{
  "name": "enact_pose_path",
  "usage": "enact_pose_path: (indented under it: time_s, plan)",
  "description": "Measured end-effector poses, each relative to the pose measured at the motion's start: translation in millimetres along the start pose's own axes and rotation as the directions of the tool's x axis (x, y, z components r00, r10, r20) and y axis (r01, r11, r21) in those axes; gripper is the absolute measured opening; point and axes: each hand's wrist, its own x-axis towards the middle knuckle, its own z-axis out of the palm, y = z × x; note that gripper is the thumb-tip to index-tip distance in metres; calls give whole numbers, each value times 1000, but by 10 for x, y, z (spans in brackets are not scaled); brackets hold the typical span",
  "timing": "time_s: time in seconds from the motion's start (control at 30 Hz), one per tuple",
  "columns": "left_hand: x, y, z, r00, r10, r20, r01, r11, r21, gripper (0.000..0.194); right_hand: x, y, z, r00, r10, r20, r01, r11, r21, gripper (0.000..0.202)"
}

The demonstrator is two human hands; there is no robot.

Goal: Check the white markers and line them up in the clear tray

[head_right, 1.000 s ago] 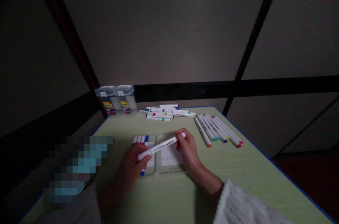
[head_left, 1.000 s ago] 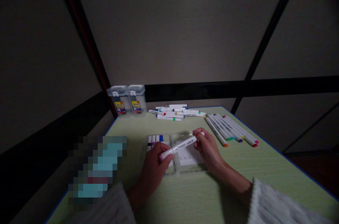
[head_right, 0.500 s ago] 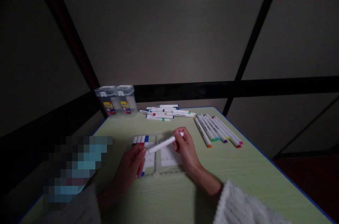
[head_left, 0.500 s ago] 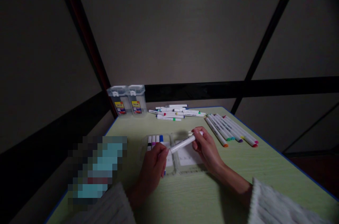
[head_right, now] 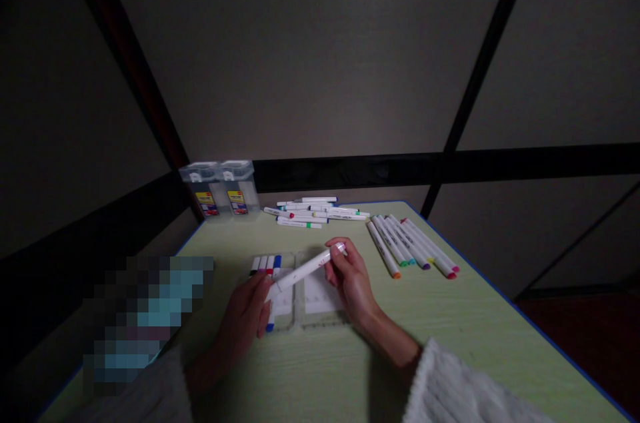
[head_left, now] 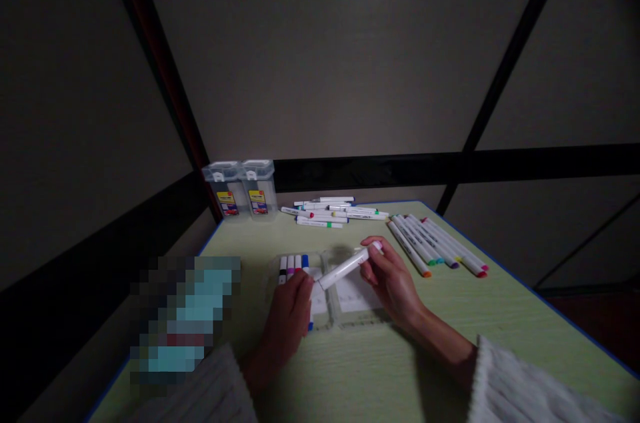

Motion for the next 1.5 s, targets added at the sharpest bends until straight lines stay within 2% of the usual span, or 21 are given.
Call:
enact_pose_path:
  time_s: [0.2,0.5,0.8,0.97,1.1,1.3,1.5]
  plan:
    - [12,-67,-8,1000,9,1,-9,1000,23,30,5,8,0,1000,3,4,-3,1000,-20,25]
    - [12,14,4,999,-36,-22,36,999,-2,30,5,17,-22,1000,0,3,0,998,-69,26]
    - [15,-31,0,999,-15,-44,16,1000,13,31,14,18,-14,1000,-10,-7,9,994,-106,27]
    - [14,-53,-11,998,37,-46,-37,999,15,29,11,21,-18,1000,-17,-15,15,992,-127,28]
    - [-13,-48,-23,996,93,16,-94,995,19,20,25,40,-35,1000,-10,-28,6,993,-121,29]
    - [-73,45,-31,986,164,37,-168,974,154,16,51,52,-43,998,-10,-59,3,992,-127,32]
    - [-79,-18,-34,972,213,102,-231,946,228,17,52,58,-58,998,-10,-68,1,992,-126,32]
